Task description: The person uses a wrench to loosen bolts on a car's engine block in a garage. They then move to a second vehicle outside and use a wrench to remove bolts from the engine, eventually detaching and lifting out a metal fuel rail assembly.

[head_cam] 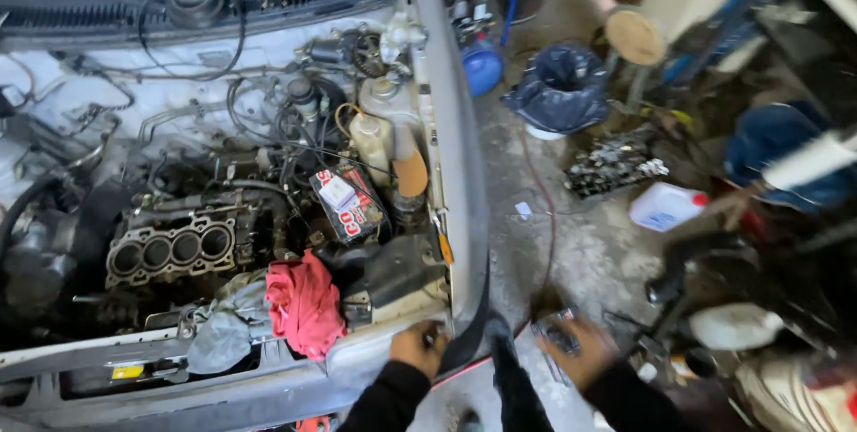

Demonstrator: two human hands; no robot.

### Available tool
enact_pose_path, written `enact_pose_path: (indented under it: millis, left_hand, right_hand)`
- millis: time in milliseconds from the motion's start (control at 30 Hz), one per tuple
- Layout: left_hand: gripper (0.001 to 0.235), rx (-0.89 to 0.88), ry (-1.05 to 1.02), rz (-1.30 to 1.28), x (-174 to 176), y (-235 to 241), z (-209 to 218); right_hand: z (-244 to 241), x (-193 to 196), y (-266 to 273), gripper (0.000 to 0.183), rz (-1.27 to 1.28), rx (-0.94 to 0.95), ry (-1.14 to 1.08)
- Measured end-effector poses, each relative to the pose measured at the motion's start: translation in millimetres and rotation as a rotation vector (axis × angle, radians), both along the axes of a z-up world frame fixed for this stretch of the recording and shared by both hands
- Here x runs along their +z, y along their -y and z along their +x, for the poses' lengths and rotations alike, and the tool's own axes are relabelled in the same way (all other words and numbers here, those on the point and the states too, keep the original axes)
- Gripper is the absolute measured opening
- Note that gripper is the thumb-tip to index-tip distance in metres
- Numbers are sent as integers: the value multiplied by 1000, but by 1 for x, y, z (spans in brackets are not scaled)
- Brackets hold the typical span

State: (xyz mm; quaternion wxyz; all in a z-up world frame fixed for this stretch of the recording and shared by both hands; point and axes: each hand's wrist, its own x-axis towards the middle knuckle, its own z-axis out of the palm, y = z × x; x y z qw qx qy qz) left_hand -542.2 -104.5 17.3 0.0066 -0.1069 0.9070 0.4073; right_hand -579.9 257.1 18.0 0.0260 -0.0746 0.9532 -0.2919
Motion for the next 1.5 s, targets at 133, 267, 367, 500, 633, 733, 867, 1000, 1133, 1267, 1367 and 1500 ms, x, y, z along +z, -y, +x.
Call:
enact_pose_path:
  millis: [133,267,367,500,633,733,867,1000,1133,1267,1367,1500]
  left_hand:
    - [24,32,-134,-346,74,21,-139]
    - [40,74,79,-668,124,22,-310]
    - [28,-128,338,-653,139,29,-413]
    - [27,-171,415,-649,102,34,-481]
    - [28,-172,534,-635,49,62,-505]
    - [34,-154,596,-634,44,56,-510]
    - [37,-204,628,-590,45,64,-524]
    - [35,-369,556,-652,71,59,-514]
    - [30,-441,515,-757,139,41,-512]
    - [28,-108,-133,-254,59,86,-462]
    - [25,423,-156,468,90,76,-393]
    - [30,696,-235,1359,86,66,-290]
  right_hand:
    - [-158,60,118,47,-27,143,-196]
    - [-278,8,196,49,92,195,-2]
    - [-324,4,227,53,229,251,39]
    - [-349,13,243,61,315,339,86]
    - [-361,18,244,66,338,457,-53]
    - [-370,9,252,65,327,489,-50]
    - [-377,25,249,68,311,515,-1]
    - [-376,9,251,68,315,499,33]
    - [-373,-24,253,69,337,477,-11]
    - [-369,-34,251,74,315,463,-102]
    - [-366,-31,250,75,287,444,-76]
    - [-368,-12,251,72,304,419,-41]
